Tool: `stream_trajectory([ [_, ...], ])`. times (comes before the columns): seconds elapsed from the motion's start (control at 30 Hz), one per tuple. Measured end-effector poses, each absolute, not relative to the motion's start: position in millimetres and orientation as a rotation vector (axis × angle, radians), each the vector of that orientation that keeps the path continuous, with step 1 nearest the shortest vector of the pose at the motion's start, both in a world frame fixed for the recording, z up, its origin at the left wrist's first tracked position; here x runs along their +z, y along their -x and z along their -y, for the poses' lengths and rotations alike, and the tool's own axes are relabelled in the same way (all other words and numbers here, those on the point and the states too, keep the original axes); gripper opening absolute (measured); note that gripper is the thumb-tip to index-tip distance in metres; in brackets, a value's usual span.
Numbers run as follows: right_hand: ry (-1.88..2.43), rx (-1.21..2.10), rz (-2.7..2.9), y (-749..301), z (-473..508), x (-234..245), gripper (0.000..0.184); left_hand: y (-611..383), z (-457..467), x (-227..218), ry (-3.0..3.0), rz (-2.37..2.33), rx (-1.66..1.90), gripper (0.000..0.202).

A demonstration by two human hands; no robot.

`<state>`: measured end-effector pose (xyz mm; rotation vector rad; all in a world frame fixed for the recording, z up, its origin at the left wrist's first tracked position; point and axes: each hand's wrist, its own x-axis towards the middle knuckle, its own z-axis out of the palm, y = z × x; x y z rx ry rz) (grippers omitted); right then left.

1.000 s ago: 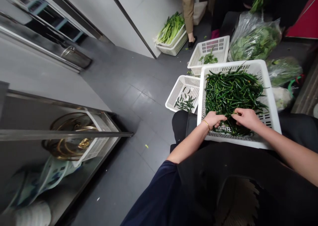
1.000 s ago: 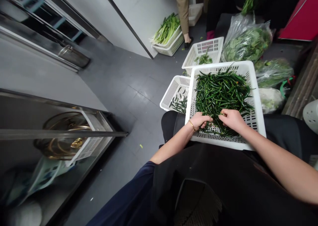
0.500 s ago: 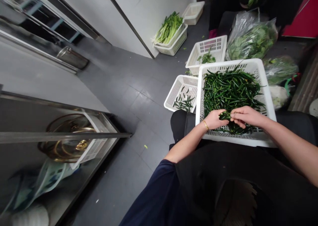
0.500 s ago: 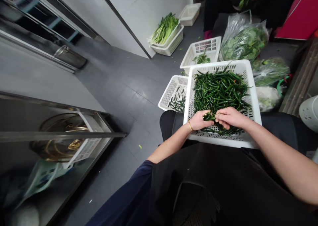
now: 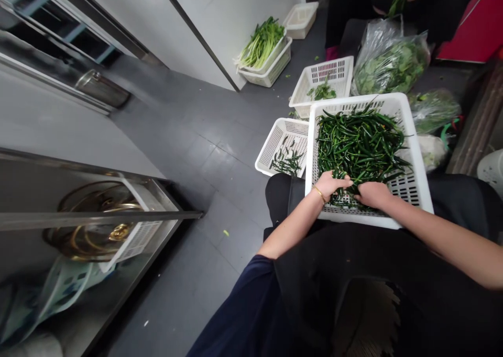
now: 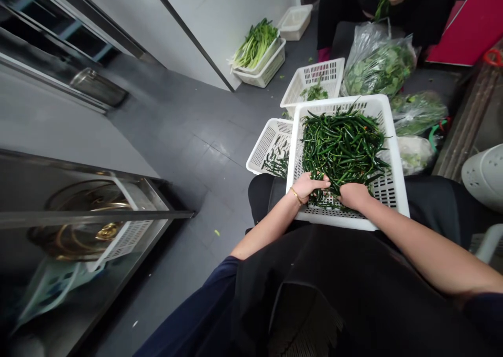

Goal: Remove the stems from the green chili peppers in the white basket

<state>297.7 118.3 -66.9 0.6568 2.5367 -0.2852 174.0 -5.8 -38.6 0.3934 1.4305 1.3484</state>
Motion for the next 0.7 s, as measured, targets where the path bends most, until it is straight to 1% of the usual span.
stream_trajectory([
  [0.07, -0.671, -0.273, -2.556, -292, -121, -64, 0.031, -177, 3, -44, -0.348, -1.506, 1.318, 0.035],
  [0.13, -0.727, -0.298, -2.596, -291, -129, -58, 0.031, -180, 0, -48, -0.308, -1.534, 1.307, 0.032],
  [0.3, -0.669, -0.314, -2.589, -295, -124, -59, 0.042, -186, -4, -56, -0.23, -1.392, 1.454, 0.031],
  [0.4, -0.643, -0.268, -2.543, -291, -112, -65, 0.036, -186, -4, -56, -0.208, -1.369, 1.385, 0.031],
  [0.47, -0.684, -0.274, -2.572, -287, -112, -60, 0.032, -186, -3, -55, -0.225, -1.42, 1.333, 0.03],
  [0.53, -0.689, -0.355, -2.666, -287, -121, -47, 0.03, -186, -5, -56, -0.264, -1.455, 1.364, 0.032],
  [0.63, -0.475, -0.638, -2.778, -294, -140, -25, 0.031, -187, -12, -58, -0.31, -1.404, 1.473, 0.035],
  [0.7, -0.362, -0.667, -2.742, -304, -149, -21, 0.03, -187, -17, -59, -0.3, -1.404, 1.524, 0.036],
])
